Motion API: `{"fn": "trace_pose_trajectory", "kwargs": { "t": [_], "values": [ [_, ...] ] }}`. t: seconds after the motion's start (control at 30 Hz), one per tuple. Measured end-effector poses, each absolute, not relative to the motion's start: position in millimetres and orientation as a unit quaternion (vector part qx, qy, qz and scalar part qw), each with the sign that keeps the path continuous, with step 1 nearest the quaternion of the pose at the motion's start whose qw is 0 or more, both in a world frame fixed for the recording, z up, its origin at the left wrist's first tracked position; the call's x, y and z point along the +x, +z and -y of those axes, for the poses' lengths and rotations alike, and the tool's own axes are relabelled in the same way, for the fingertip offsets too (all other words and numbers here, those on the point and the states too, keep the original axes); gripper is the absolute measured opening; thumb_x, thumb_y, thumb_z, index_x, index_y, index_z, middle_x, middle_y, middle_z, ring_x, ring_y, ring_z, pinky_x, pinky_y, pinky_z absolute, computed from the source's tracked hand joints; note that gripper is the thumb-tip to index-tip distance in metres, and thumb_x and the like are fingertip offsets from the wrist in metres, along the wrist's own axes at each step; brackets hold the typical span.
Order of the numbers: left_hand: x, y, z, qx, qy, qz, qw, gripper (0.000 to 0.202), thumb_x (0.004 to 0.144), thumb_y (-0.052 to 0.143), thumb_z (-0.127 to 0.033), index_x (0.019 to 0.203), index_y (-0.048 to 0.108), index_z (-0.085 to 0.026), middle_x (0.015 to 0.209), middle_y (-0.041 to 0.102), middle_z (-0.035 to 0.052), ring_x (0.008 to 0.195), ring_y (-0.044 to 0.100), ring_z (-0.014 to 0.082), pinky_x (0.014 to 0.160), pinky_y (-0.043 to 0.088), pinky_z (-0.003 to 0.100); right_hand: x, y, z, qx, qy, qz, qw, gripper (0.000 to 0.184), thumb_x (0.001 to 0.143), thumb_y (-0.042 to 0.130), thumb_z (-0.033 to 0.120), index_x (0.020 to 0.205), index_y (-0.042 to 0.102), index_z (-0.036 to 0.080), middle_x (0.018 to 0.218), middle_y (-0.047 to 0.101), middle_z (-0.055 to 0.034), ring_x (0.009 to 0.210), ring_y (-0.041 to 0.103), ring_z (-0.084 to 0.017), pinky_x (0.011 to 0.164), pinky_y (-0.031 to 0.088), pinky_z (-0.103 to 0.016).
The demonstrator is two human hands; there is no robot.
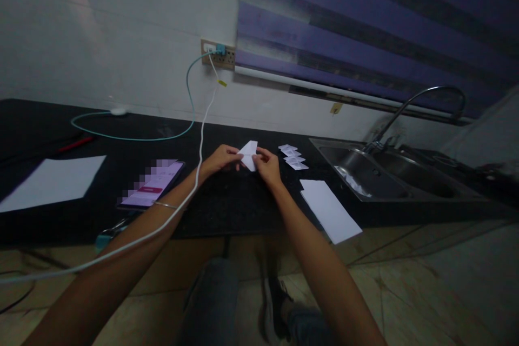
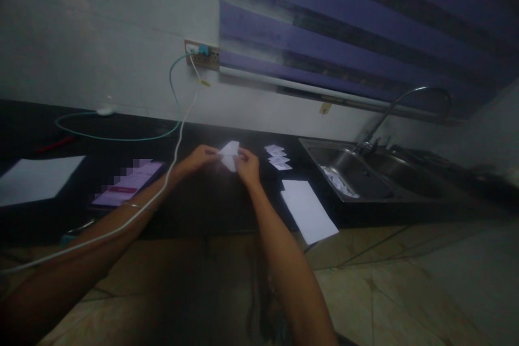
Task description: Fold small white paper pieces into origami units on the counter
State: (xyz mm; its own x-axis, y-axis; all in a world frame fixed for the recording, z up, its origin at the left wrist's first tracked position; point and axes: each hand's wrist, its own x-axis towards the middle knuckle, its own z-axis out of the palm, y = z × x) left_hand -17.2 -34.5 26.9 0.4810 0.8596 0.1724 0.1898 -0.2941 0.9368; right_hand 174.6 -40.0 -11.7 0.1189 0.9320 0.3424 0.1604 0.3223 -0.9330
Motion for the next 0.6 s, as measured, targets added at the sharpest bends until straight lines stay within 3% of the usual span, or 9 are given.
{"fn": "trace_pose_trajectory", "kwargs": {
  "t": [0.13, 0.3, 0.5, 0.6],
  "values": [
    [-14, 31, 42, 0.727, 0.267, -0.359, 0.521, 0.034, 0.084, 0.071, -0.041, 0.073, 0.071, -0.008, 0.056, 0.067, 0.0067, 0.044, 0.053, 0.0098, 0.043, 0.031, 0.019, 172, -8, 48, -0.445, 0.277, 0.654, 0.546, 0.039, 0.082, 0.067, 0.023, 0.118, 0.072, 0.011, 0.105, 0.078, -0.0118, 0.092, 0.074, -0.024, 0.085, 0.058, -0.036],
    [-10, 25, 40, 0.736, 0.251, -0.359, 0.517, 0.051, 0.087, 0.065, -0.056, 0.071, 0.071, -0.007, 0.055, 0.065, 0.0083, 0.043, 0.053, 0.01, 0.042, 0.028, 0.02, 169, -6, 57, -0.464, 0.205, 0.695, 0.509, 0.031, 0.09, 0.061, 0.026, 0.114, 0.076, 0.013, 0.11, 0.078, -0.0111, 0.103, 0.074, -0.027, 0.095, 0.055, -0.04],
    [-13, 16, 30, 0.743, 0.234, -0.31, 0.545, 0.066, 0.09, 0.048, -0.071, 0.088, 0.072, -0.009, 0.08, 0.074, 0.0137, 0.055, 0.061, 0.0126, 0.042, 0.026, 0.019, 170, -4, 59, -0.472, 0.163, 0.715, 0.49, 0.032, 0.094, 0.057, 0.028, 0.116, 0.075, 0.013, 0.118, 0.076, -0.0122, 0.111, 0.071, -0.026, 0.1, 0.052, -0.037],
    [-15, 14, 28, 0.76, 0.231, -0.285, 0.536, 0.073, 0.088, 0.045, -0.077, 0.088, 0.073, -0.009, 0.079, 0.074, 0.0139, 0.056, 0.06, 0.0128, 0.042, 0.028, 0.019, 170, -4, 59, -0.476, 0.143, 0.718, 0.488, 0.031, 0.095, 0.055, 0.026, 0.116, 0.074, 0.015, 0.119, 0.075, -0.011, 0.111, 0.071, -0.025, 0.101, 0.052, -0.037]
  ]
}}
